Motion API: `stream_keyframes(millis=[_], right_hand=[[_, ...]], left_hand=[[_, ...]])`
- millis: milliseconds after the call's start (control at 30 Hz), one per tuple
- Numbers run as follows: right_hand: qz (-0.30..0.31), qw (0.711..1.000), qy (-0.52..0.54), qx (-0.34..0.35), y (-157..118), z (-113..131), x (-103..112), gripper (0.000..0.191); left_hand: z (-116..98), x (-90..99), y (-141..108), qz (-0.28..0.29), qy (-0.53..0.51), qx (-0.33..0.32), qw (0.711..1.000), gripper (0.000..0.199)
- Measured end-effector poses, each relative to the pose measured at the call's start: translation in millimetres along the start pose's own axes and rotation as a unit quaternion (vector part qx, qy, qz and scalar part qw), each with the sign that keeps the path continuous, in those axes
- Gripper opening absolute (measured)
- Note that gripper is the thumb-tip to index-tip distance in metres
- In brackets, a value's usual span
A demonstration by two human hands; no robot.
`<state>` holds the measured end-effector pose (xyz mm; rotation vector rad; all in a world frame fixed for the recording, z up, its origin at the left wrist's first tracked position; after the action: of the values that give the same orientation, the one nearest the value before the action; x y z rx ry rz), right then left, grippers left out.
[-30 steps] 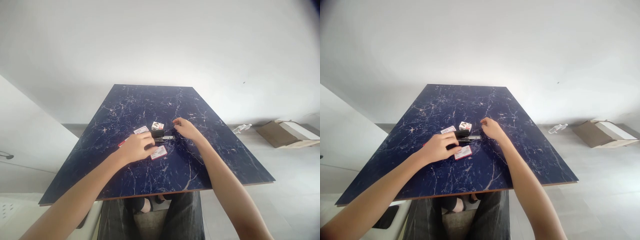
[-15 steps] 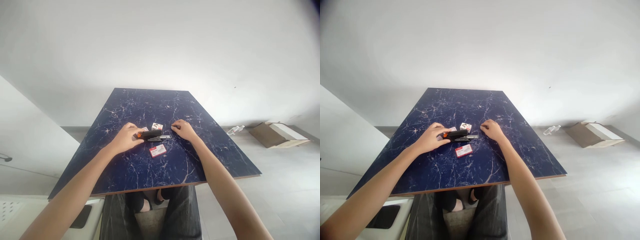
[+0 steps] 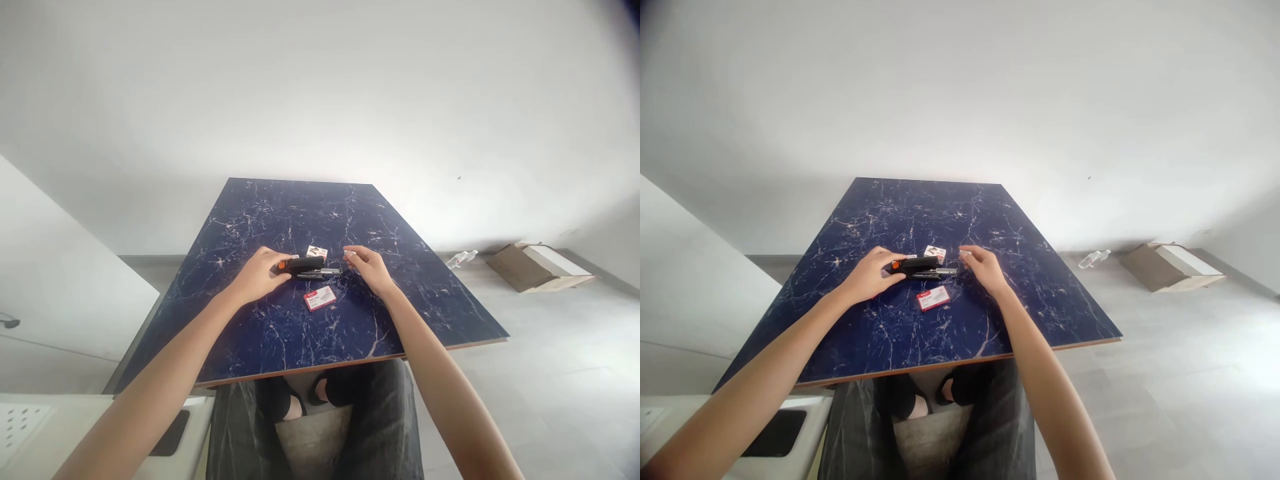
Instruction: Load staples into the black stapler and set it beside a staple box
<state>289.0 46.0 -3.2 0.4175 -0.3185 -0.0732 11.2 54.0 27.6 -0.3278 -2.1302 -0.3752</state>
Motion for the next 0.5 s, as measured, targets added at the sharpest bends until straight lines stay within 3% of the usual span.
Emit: stream_keyframes(millis=[100, 200, 300, 500], right_hand=[[0.061, 0.998, -0.006, -0.009, -3, 5, -13, 0.052], [0.067, 0.997, -0.041, 0.001, -3, 8, -11, 0.049], [0.075, 0.993, -0.074, 0.047, -1, 17, -13, 0.039], [0.163, 0.968, -0.137, 0.133, -3, 34, -42, 0.022]], left_hand=[[-2, -1.4, -1, 0.009, 0.002, 0.005, 1.000, 0.041], [-1, -2.5, 0, 0.011, 0.001, 0.010, 1.000, 0.042], [0, -3.3, 1, 0.008, -0.003, 0.017, 1.000, 0.042], [-3, -5.4, 2, 0.013, -0.001, 0.025, 1.000, 0.040]])
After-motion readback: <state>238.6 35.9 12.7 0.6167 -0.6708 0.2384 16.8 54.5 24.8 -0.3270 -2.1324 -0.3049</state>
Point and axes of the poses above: each hand's wrist, its own y-axis towards the middle knuckle, its own x-axis out of the back of the hand, z = x × y, the point moved 10 cm from there along y, towards the middle knuckle, and after that the axes turned 15 degrees about x, right-handed, at the moved point
